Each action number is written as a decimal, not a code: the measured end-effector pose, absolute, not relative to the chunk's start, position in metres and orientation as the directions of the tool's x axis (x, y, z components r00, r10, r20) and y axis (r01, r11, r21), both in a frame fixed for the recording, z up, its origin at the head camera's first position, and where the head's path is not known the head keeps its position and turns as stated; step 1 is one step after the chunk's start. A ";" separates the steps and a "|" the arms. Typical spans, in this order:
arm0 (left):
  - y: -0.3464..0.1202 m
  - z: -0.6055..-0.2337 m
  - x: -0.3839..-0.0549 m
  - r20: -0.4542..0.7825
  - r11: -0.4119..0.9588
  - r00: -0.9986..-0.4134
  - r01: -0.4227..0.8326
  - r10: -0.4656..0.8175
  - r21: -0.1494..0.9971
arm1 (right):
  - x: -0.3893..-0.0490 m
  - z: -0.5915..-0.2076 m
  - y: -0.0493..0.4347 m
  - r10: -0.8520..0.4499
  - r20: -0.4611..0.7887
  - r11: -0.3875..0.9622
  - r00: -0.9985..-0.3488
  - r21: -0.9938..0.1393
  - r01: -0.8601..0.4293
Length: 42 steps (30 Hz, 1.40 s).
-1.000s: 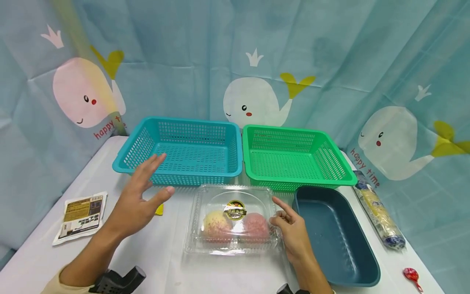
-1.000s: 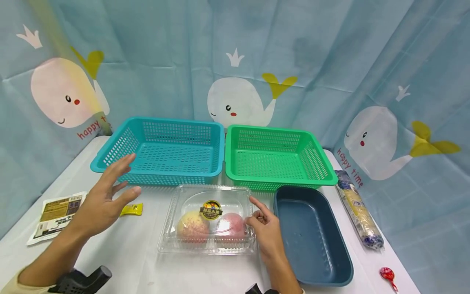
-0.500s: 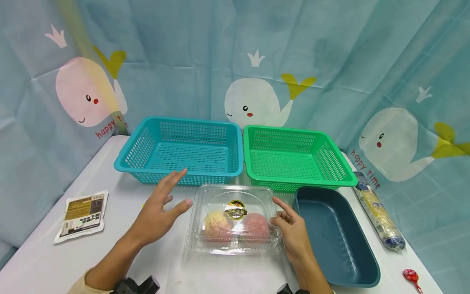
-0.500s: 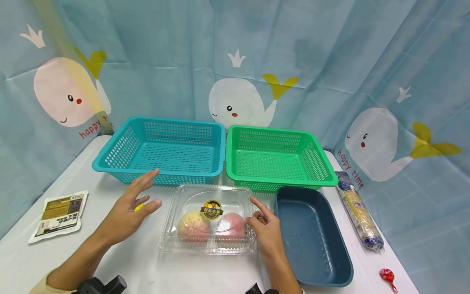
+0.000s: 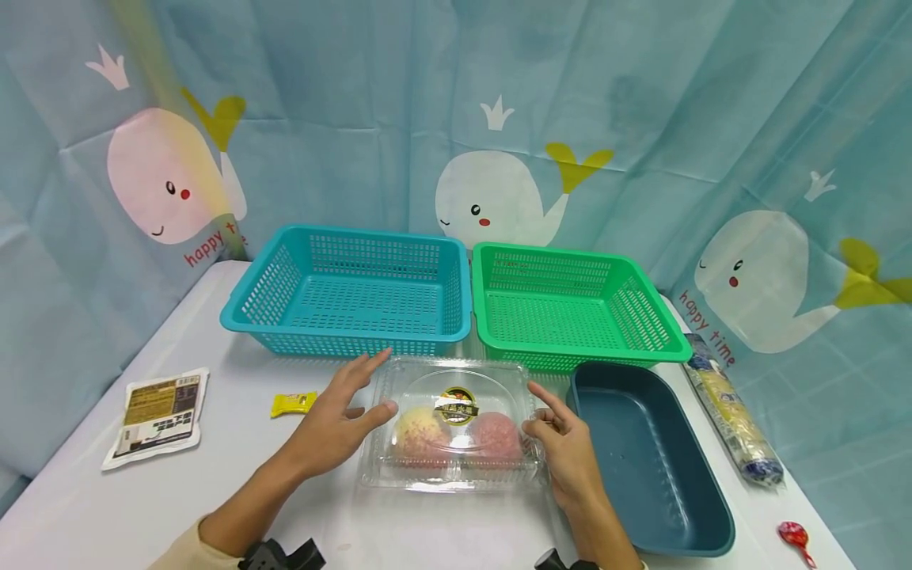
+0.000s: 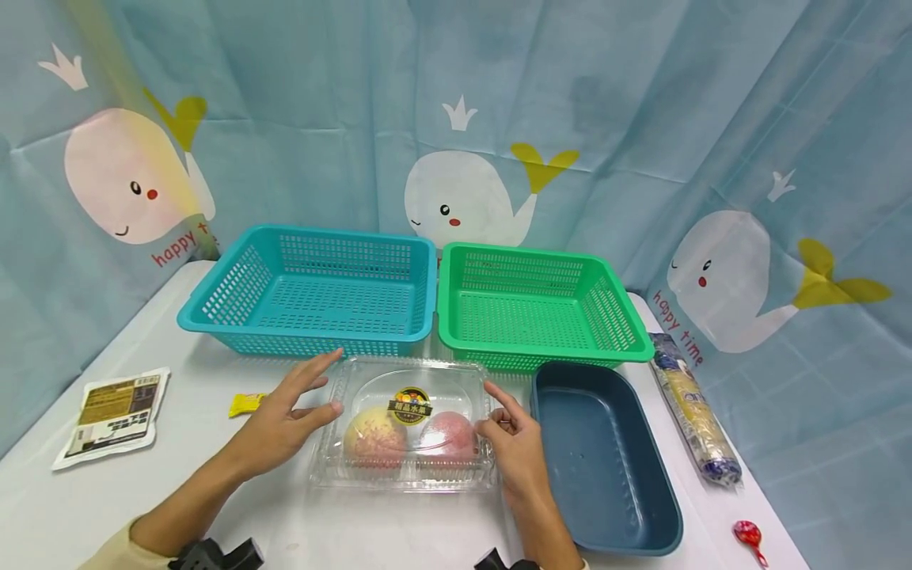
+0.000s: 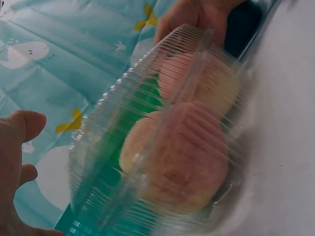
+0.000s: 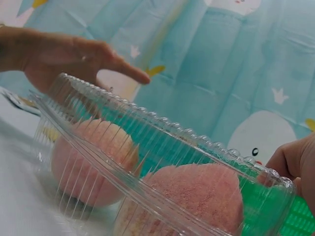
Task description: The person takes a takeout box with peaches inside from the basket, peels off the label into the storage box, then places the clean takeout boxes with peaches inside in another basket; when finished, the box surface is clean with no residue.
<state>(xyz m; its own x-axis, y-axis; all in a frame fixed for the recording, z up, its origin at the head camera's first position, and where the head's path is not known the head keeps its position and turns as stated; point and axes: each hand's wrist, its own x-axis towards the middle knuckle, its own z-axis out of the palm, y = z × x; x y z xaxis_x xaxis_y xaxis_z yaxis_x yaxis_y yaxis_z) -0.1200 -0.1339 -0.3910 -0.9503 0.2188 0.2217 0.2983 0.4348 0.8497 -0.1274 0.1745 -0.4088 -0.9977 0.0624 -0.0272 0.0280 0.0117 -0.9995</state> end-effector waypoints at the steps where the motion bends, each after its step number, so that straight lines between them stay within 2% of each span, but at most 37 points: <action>1: -0.133 -0.393 -0.121 0.213 0.437 -0.951 0.293 0.225 0.850 | -0.128 -0.409 0.174 0.062 -0.027 0.009 -0.998 -1.000 0.028; 8: -0.130 -0.404 -0.126 0.148 0.479 -0.953 0.262 0.263 0.838 | -0.128 -0.408 0.172 0.067 -0.026 0.003 -0.997 -1.000 0.026; 18: -0.131 -0.403 -0.129 0.050 0.558 -0.970 0.179 0.239 0.811 | -0.127 -0.404 0.170 0.078 -0.032 0.067 -0.996 -0.997 0.038; 26: -0.129 -0.401 -0.129 -0.020 0.381 -0.980 0.059 0.199 0.922 | -0.119 -0.378 0.173 0.106 0.014 0.149 -0.994 -0.989 0.002; 33: -0.128 -0.402 -0.129 -0.076 0.242 -0.981 -0.031 0.176 0.970 | -0.116 -0.350 0.173 -0.006 0.092 0.195 -0.996 -0.977 -0.092; 42: -0.124 -0.407 -0.132 -0.086 0.203 -0.978 -0.047 0.191 0.978 | -0.135 -0.323 0.185 -0.126 0.129 0.136 -0.984 -0.980 -0.146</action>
<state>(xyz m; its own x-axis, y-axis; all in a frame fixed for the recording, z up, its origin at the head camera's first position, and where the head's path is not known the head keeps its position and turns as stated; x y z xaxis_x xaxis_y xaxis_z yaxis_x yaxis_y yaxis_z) -0.1318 -0.1238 -0.4066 -0.9778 0.1910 -0.0864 -0.0469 0.2025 0.9781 -0.1351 0.1847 -0.3230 -0.9836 -0.1259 0.1294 -0.1464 0.1361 -0.9798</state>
